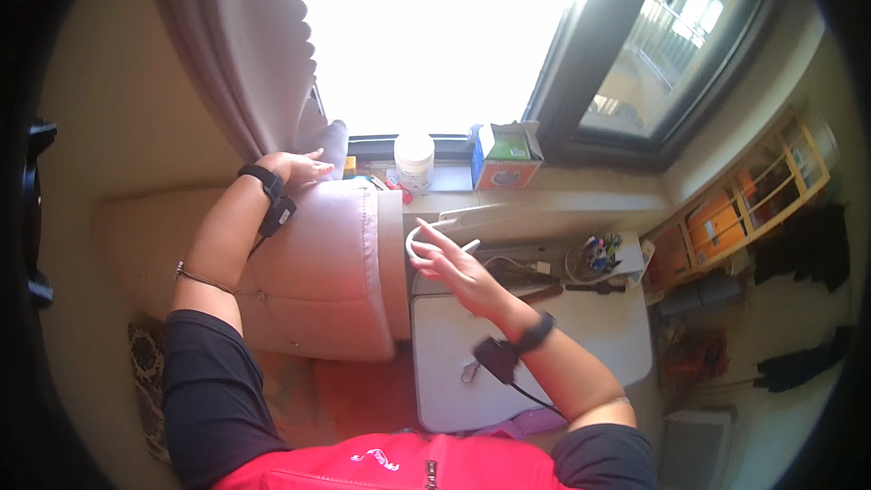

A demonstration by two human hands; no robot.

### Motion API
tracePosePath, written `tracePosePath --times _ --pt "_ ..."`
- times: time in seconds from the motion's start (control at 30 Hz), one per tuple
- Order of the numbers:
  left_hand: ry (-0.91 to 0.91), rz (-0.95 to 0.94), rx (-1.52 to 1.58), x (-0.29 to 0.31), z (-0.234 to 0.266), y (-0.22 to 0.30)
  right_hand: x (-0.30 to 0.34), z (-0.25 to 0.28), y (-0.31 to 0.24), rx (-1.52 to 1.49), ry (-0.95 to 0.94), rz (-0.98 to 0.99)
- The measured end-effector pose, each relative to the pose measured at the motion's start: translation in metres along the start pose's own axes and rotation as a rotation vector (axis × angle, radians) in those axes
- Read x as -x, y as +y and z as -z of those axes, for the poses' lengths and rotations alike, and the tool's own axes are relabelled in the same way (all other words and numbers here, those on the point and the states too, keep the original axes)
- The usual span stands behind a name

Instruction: The person gathers and folds a curtain, then picks up and places a plastic bottle and a box on the windowsill. The person then picks up a pillow from the bed, shakes it, and places it back on the bed.

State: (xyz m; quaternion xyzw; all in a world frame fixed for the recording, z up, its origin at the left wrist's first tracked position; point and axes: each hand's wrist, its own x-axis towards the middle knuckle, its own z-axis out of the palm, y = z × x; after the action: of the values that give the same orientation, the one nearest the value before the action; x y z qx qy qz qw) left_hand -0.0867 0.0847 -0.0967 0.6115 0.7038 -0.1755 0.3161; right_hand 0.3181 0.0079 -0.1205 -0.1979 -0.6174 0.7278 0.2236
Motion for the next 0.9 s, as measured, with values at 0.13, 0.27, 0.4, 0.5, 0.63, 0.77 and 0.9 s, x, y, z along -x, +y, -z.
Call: tracePosePath --times 0.13,0.27,0.4,0.5,0.63,0.77,0.9 --pt "-0.097 -0.088 -0.330 -0.024 0.010 0.006 0.132 0.033 0.015 0.011 0.325 -0.053" --pt "-0.103 -0.045 -0.757 -0.052 0.013 0.014 0.255 0.044 0.042 -0.008 0.750 -0.225" --pt "-0.338 -0.057 -0.630 -0.069 0.024 -0.003 0.342 0.033 0.076 -0.079 1.082 -0.285" --pt "-0.361 0.242 -0.462 -0.078 0.033 -0.009 0.372 0.024 0.092 -0.108 1.184 -0.318" --pt "-0.287 0.367 -0.312 -0.073 0.036 0.002 0.382 0.020 0.097 -0.126 1.160 -0.325" --pt "-0.189 0.368 0.016 -0.044 0.031 0.020 0.373 0.024 0.094 -0.140 1.130 -0.347" --pt "-0.129 0.177 0.098 -0.016 0.028 0.037 0.354 0.030 0.091 -0.151 1.065 -0.319"
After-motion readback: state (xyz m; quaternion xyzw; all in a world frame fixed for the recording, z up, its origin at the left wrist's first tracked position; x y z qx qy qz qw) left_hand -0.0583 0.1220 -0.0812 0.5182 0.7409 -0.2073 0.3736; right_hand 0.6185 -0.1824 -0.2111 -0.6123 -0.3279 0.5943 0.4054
